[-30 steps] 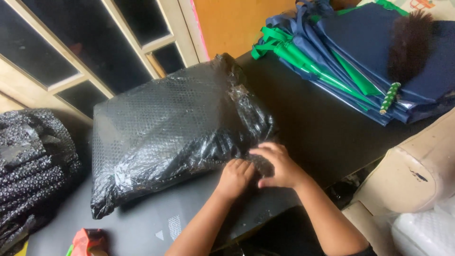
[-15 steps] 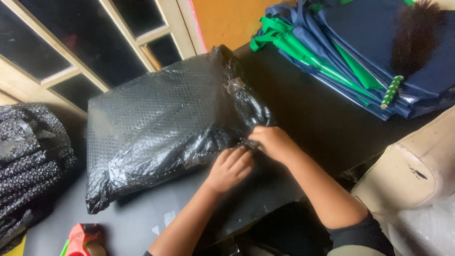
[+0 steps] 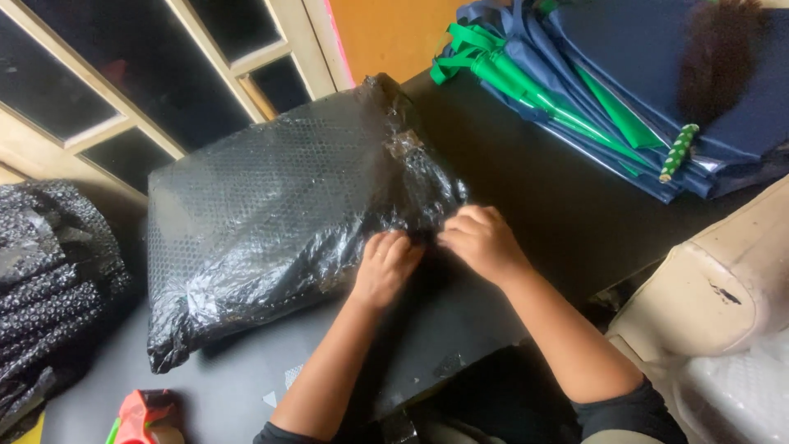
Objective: The person packages an item wrapped in black bubble wrap by applying several strips of adhesive tape to the seams with a tape dispenser. They then use a feather duster to clean the top of the package before moving it aside.
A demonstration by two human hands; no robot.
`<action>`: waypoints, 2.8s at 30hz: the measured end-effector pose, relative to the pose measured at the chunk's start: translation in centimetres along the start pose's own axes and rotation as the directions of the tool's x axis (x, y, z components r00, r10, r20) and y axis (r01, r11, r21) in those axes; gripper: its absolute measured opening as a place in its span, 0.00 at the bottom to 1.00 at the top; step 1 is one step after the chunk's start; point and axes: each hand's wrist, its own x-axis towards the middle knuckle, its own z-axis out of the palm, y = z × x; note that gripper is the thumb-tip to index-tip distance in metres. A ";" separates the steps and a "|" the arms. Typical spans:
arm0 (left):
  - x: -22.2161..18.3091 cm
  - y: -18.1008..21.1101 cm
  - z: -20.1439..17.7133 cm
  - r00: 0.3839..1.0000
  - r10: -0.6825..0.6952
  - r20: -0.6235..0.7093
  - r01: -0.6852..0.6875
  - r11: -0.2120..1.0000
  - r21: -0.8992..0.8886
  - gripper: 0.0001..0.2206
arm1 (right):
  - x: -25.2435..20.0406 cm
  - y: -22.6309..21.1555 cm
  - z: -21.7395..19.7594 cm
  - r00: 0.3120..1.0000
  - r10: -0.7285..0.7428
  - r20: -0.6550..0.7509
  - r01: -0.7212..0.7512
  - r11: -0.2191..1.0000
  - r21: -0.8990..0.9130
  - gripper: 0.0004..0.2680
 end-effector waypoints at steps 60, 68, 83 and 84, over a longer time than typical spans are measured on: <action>2.3 0.2 -2.8 0.951 -0.124 -0.285 0.133 0.991 0.011 0.02 | 1.9 -7.0 -4.8 0.638 0.728 0.251 -0.749 0.513 0.419 0.06; 2.2 0.1 -2.7 0.957 -0.124 -0.262 0.135 0.990 0.027 0.03 | 0.8 -5.3 1.4 0.673 0.739 -0.032 -0.738 0.674 0.022 0.09; 2.3 0.1 -2.7 0.954 -0.128 -0.270 0.137 0.990 0.014 0.02 | -1.6 -4.2 1.0 0.869 0.339 -0.360 -0.399 0.911 -0.104 0.11; 2.2 0.1 -2.6 0.954 -0.128 -0.271 0.137 0.990 0.014 0.02 | -1.1 -4.4 0.8 0.869 0.339 -0.360 -0.398 0.911 -0.104 0.11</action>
